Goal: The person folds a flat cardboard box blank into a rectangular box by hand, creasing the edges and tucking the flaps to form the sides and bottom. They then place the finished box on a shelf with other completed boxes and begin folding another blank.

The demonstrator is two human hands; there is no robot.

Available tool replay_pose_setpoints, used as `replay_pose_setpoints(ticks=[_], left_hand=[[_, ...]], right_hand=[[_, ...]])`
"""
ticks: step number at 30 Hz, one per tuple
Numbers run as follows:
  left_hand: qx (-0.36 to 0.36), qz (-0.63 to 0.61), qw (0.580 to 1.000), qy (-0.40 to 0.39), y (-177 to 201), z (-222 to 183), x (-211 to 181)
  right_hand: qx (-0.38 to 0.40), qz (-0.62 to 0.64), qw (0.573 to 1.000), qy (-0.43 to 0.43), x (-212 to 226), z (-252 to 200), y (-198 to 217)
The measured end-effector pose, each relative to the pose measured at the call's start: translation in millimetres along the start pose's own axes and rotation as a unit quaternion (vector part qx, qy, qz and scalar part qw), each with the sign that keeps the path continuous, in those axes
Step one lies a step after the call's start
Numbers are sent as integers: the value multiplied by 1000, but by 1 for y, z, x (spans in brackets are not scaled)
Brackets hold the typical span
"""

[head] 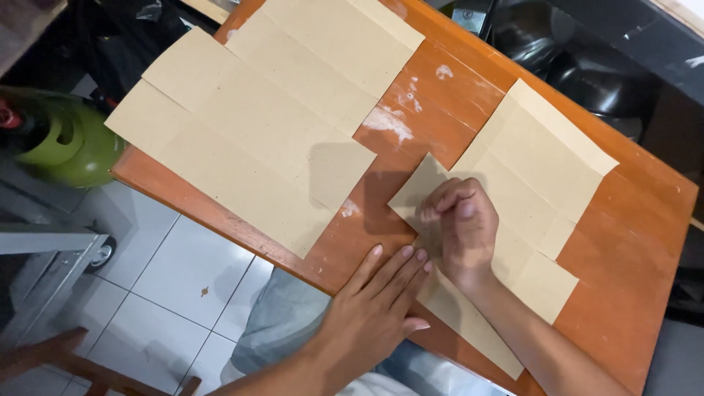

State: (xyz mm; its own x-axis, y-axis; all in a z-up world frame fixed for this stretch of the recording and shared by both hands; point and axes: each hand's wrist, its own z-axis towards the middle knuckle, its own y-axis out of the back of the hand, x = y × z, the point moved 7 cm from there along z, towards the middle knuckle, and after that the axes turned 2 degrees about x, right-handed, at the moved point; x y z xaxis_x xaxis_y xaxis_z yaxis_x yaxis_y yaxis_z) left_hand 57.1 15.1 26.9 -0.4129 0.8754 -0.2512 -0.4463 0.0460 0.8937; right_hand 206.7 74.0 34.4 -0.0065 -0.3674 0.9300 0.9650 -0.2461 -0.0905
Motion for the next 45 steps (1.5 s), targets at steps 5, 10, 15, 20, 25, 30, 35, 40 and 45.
replay_pose_setpoints(ticks=[5, 10, 15, 20, 25, 30, 35, 40, 45], left_hand=[[6, 24, 1000, 2, -2, 0, 0], [6, 10, 1000, 9, -3, -1, 4], [-3, -72, 997, 12, 0, 4, 10], [-1, -82, 997, 3, -1, 7, 7], [-17, -92, 996, 2, 4, 15, 10], [-16, -143, 990, -6, 5, 17, 15], [3, -211, 977, 15, 10, 24, 22], [-13, -221, 975, 3, 10, 35, 30], [-4, -147, 988, -50, 11, 52, 24]], right_hand=[[276, -388, 876, 84, 28, 35, -31], [357, -428, 829, 30, 36, 27, -22], [298, -475, 813, 159, 48, -9, 7], [286, -494, 815, 103, 43, -2, 10], [388, -461, 796, 63, 23, 32, -12], [416, -464, 775, 106, 12, 31, -9], [317, -496, 785, 195, 49, 2, 24], [276, -523, 782, 199, 54, -26, 43], [291, -466, 823, 144, 45, -31, 47]])
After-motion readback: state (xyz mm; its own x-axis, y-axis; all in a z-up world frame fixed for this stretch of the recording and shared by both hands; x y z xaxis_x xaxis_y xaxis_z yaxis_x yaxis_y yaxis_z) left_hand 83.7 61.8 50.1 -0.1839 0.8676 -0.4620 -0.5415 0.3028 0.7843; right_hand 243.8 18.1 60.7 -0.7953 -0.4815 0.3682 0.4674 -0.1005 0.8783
